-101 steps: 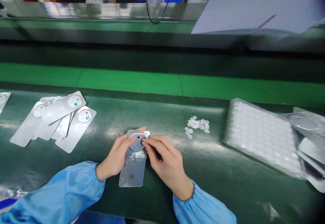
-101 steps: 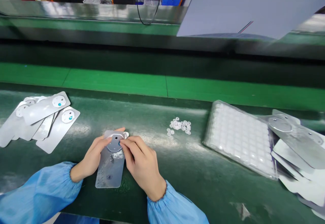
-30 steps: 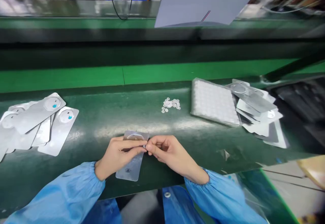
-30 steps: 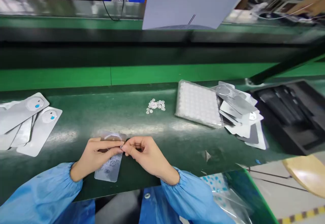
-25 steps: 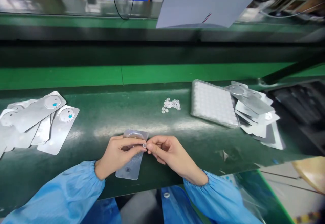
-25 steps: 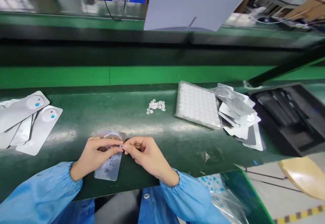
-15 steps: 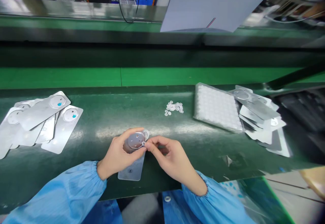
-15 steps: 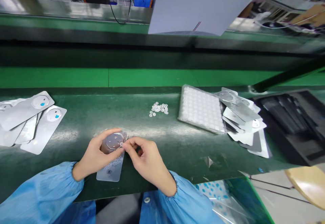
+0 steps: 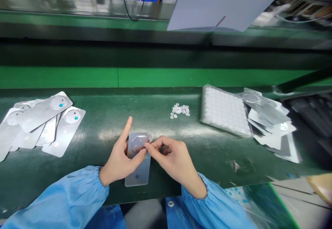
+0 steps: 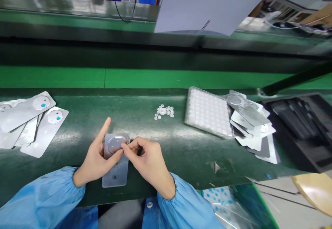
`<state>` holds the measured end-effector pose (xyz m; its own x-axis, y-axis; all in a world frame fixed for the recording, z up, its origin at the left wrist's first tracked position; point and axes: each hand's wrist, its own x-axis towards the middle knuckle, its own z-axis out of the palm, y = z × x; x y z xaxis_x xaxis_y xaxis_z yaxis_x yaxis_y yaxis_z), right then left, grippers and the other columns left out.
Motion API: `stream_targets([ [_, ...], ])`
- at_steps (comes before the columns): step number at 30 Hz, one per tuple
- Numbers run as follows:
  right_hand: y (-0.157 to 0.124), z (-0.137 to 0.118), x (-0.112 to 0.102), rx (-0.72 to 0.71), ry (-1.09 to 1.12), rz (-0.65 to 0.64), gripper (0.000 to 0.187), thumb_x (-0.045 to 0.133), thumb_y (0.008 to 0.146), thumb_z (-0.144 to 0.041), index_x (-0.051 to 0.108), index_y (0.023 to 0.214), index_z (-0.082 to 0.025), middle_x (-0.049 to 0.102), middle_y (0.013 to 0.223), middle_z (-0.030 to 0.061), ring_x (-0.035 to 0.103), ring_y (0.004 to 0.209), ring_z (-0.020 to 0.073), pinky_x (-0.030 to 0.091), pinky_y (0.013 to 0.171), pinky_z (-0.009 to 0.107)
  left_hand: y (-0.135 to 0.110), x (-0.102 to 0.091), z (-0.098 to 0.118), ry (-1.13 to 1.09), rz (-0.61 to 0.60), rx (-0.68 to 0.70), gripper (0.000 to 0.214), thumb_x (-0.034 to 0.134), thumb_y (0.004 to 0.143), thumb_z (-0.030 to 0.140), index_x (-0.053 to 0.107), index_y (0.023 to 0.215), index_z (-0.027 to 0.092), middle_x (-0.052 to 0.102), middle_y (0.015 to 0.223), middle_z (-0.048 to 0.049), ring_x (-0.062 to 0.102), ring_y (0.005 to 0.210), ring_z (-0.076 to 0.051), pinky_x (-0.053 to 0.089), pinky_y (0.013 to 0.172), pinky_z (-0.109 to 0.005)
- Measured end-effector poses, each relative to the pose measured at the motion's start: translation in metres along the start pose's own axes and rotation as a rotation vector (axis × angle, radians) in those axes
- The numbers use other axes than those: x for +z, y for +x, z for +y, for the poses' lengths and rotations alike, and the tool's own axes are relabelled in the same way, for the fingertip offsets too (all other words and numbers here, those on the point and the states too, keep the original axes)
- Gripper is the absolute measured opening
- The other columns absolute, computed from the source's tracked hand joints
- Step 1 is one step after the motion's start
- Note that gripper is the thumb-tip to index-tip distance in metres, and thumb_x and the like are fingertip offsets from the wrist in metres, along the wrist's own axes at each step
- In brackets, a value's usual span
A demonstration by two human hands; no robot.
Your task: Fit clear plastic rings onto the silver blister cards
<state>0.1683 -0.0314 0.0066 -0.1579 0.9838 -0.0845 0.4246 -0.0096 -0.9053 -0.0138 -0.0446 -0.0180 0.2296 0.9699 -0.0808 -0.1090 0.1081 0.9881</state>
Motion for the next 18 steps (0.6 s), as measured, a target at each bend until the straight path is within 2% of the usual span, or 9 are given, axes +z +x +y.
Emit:
stream_targets([
  [4, 0.011, 0.005, -0.003, 0.076, 0.088, -0.037, 0.045, 0.079, 0.081, -0.059, 0.062, 0.069, -0.02, 0.066, 0.061, 0.0011, 0.06, 0.053, 0.0142, 0.044, 0.048, 0.024, 0.005, -0.004, 0.001, -0.024, 0.046, -0.084, 0.088, 0.077, 0.089, 0.034, 0.03, 0.162, 0.02, 0.074, 0.093, -0.0025, 0.066, 0.077, -0.014, 0.055, 0.074, -0.024],
  [6, 0.015, 0.009, -0.003, 0.098, 0.182, -0.077, 0.048, 0.076, 0.082, -0.064, 0.062, 0.073, -0.019, 0.063, 0.06, -0.0001, 0.058, 0.049, 0.013, 0.045, 0.046, 0.023, 0.01, -0.005, 0.0, -0.042, 0.073, -0.157, 0.076, 0.08, 0.085, 0.038, 0.049, 0.151, 0.016, 0.074, 0.094, -0.0043, 0.067, 0.077, -0.015, 0.055, 0.071, -0.024],
  [8, 0.015, 0.014, 0.0, 0.102, 0.278, -0.12, 0.048, 0.069, 0.087, -0.065, 0.065, 0.08, -0.018, 0.062, 0.06, -0.0005, 0.057, 0.047, 0.012, 0.044, 0.044, 0.022, 0.015, -0.006, -0.001, -0.077, 0.098, -0.212, 0.066, 0.082, 0.082, 0.042, 0.061, 0.138, 0.013, 0.075, 0.094, -0.0058, 0.067, 0.077, -0.017, 0.054, 0.069, -0.025],
  [12, 0.008, 0.02, 0.007, 0.105, 0.342, -0.136, 0.041, 0.076, 0.086, -0.055, 0.071, 0.096, -0.016, 0.067, 0.069, 0.0023, 0.063, 0.055, 0.0138, 0.045, 0.043, 0.021, 0.017, -0.006, -0.002, -0.121, 0.114, -0.229, 0.064, 0.083, 0.081, 0.044, 0.063, 0.134, 0.014, 0.075, 0.091, -0.0053, 0.068, 0.075, -0.016, 0.054, 0.065, -0.024],
  [18, 0.007, 0.019, 0.013, 0.135, 0.384, -0.093, 0.04, 0.077, 0.083, -0.054, 0.075, 0.091, -0.015, 0.071, 0.074, 0.0057, 0.066, 0.064, 0.0168, 0.052, 0.052, 0.024, 0.015, -0.003, -0.001, -0.107, 0.075, -0.2, 0.064, 0.082, 0.083, 0.043, 0.061, 0.135, 0.014, 0.077, 0.103, -0.0095, 0.071, 0.086, -0.02, 0.057, 0.075, -0.028],
])
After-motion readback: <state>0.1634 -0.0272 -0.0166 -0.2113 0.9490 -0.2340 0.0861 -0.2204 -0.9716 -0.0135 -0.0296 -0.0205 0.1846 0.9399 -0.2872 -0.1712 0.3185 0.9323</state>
